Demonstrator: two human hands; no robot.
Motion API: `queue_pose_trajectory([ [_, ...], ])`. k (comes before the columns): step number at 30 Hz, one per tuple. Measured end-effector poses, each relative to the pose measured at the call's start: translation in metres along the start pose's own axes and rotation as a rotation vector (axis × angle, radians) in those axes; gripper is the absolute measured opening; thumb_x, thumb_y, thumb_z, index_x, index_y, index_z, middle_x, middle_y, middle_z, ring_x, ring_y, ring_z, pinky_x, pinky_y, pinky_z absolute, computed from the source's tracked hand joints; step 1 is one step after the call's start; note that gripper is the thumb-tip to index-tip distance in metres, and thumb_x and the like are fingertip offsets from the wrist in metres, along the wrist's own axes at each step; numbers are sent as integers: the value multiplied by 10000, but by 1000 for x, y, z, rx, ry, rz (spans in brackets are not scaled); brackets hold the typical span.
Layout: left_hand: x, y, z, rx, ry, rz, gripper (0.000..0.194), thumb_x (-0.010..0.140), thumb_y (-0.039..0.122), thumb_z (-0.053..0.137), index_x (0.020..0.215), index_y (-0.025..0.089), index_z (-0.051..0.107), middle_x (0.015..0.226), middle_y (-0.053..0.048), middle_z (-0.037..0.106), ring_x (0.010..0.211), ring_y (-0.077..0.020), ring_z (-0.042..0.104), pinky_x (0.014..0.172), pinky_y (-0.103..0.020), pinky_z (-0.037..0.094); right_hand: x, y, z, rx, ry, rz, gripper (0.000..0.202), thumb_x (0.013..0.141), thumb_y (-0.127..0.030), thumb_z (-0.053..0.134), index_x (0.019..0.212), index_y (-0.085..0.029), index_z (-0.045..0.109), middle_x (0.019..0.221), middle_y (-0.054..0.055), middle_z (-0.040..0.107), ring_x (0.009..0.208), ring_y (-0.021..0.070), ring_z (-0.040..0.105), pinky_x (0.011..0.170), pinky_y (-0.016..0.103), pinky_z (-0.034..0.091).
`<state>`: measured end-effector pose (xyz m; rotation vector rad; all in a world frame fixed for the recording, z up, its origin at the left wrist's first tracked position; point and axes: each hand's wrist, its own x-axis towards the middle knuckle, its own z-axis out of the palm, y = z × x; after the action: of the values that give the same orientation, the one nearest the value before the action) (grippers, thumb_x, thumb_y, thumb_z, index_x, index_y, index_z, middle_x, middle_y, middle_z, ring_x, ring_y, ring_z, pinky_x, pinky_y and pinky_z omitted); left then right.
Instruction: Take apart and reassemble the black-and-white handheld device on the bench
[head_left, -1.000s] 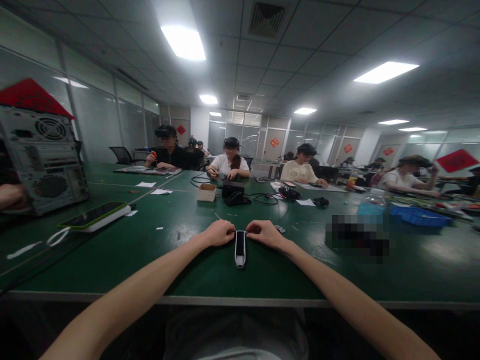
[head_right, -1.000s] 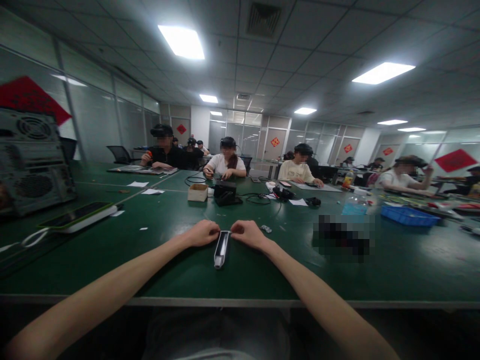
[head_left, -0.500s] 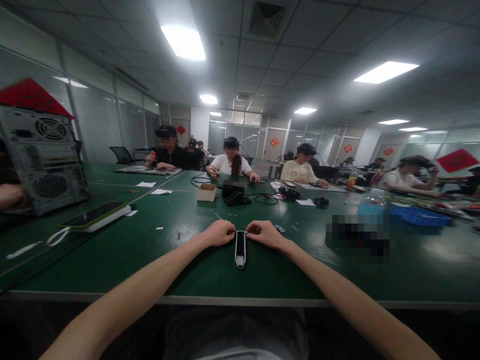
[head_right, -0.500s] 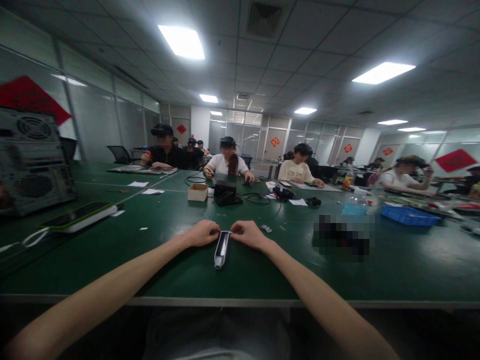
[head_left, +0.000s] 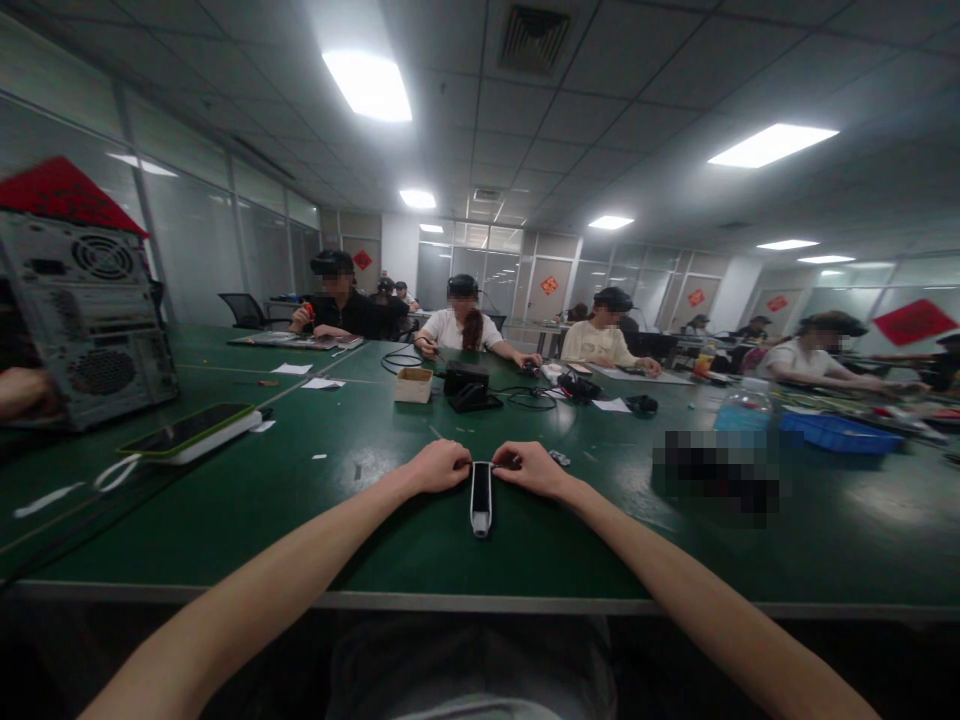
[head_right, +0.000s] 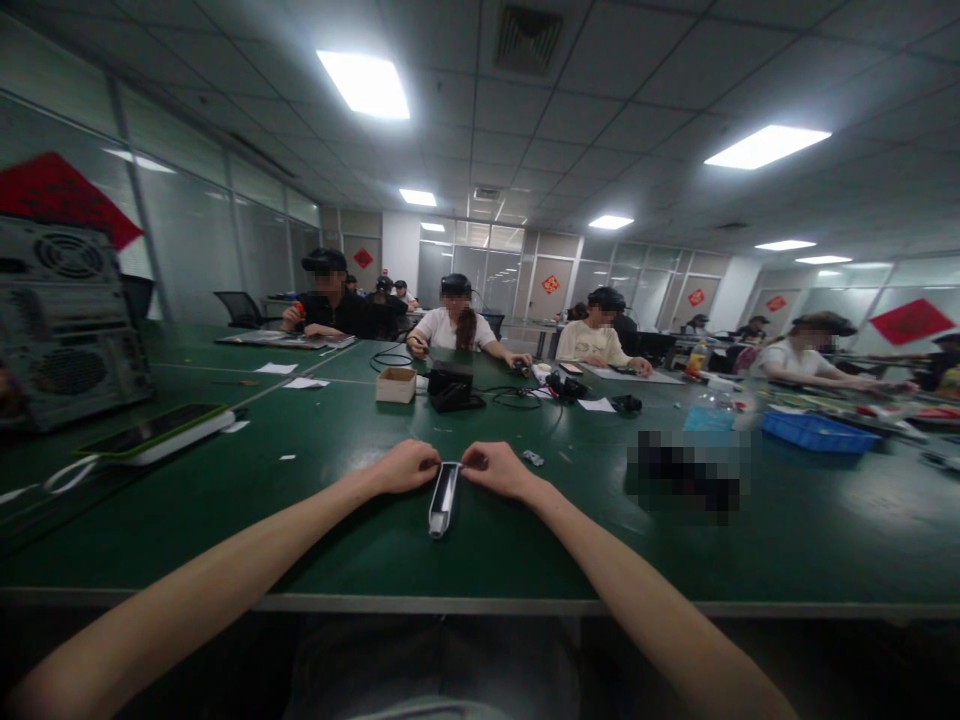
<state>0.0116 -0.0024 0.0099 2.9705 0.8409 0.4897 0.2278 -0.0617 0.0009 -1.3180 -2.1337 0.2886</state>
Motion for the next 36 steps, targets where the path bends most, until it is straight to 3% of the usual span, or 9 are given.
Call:
queue_pose_trajectory([
  [36, 0, 1, -2, 21, -10, -8, 235, 812, 266, 471, 859, 177, 684, 786, -46, 673, 686, -156, 587, 614, -226, 411, -1, -6, -4, -185, -43, -42, 201, 810, -306, 555, 891, -177, 687, 815, 29, 680, 706, 130, 599, 656, 237, 456],
])
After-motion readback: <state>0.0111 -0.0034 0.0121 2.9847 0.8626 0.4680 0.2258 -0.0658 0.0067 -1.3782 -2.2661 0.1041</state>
